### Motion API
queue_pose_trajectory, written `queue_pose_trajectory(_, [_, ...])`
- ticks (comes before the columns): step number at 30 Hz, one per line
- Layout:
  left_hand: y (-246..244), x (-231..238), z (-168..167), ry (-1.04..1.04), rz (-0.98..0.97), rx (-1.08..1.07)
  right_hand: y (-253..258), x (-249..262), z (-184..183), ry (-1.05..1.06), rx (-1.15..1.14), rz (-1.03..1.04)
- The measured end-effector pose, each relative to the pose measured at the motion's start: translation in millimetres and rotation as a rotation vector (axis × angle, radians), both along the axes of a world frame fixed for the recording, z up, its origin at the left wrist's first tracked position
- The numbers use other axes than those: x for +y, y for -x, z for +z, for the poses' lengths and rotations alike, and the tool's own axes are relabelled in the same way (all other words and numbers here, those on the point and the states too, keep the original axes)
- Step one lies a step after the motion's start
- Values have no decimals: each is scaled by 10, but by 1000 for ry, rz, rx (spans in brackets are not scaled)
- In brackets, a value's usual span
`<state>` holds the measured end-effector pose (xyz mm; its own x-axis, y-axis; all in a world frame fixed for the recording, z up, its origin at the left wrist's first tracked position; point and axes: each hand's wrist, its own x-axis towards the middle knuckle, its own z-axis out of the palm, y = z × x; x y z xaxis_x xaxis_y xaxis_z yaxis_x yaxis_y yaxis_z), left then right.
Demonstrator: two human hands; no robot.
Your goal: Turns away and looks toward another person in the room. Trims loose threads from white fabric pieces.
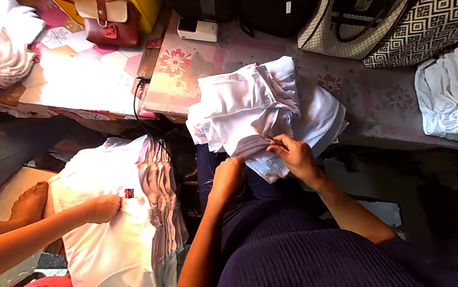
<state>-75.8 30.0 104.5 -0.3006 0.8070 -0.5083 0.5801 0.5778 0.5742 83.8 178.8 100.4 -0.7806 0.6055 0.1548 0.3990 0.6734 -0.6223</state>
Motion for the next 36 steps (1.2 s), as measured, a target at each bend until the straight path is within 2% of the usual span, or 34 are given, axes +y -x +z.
queue_pose_trajectory(2, [50, -51, 125, 74, 7, 105, 110, -17, -162, -257, 64, -45])
queue_pose_trajectory(4, [123, -122, 175, 49, 90, 190, 209, 33, -290, -320, 108, -104])
queue_pose_trajectory(5, [163, -159, 204, 36, 131, 210, 236, 65, -273, -227, 111, -126])
queue_pose_trajectory(7, [202, -207, 268, -9, 167, 158, 260, 132, -129, 124, 105, -151])
queue_pose_trajectory(10, [37, -55, 213, -374, 179, -82, 295, 209, 17, 700, 200, -190])
queue_pose_trajectory(12, [-116, 218, 95, -582, 284, -253, 306, 230, 70, 976, 247, -202])
queue_pose_trajectory(16, [-162, 585, -202, -787, 369, -309, 277, 284, 126, 1207, 286, -211])
queue_pose_trajectory(20, [-53, 415, -173, -642, 290, -314, 185, 394, 137, 1382, 322, -174])
queue_pose_trajectory(24, [-99, 417, -133, -704, 342, -353, 226, 384, 117, 1441, 305, -174])
queue_pose_trajectory(30, [-171, 581, -238, -805, 405, -464, 215, 357, 98, 1316, 307, -143])
queue_pose_trajectory(33, [-154, 476, -287, -775, 416, -517, 100, 405, 103, 1236, 285, -105])
queue_pose_trajectory(36, [-151, 398, -298, -723, 472, -559, 31, 417, 95, 1242, 295, -109])
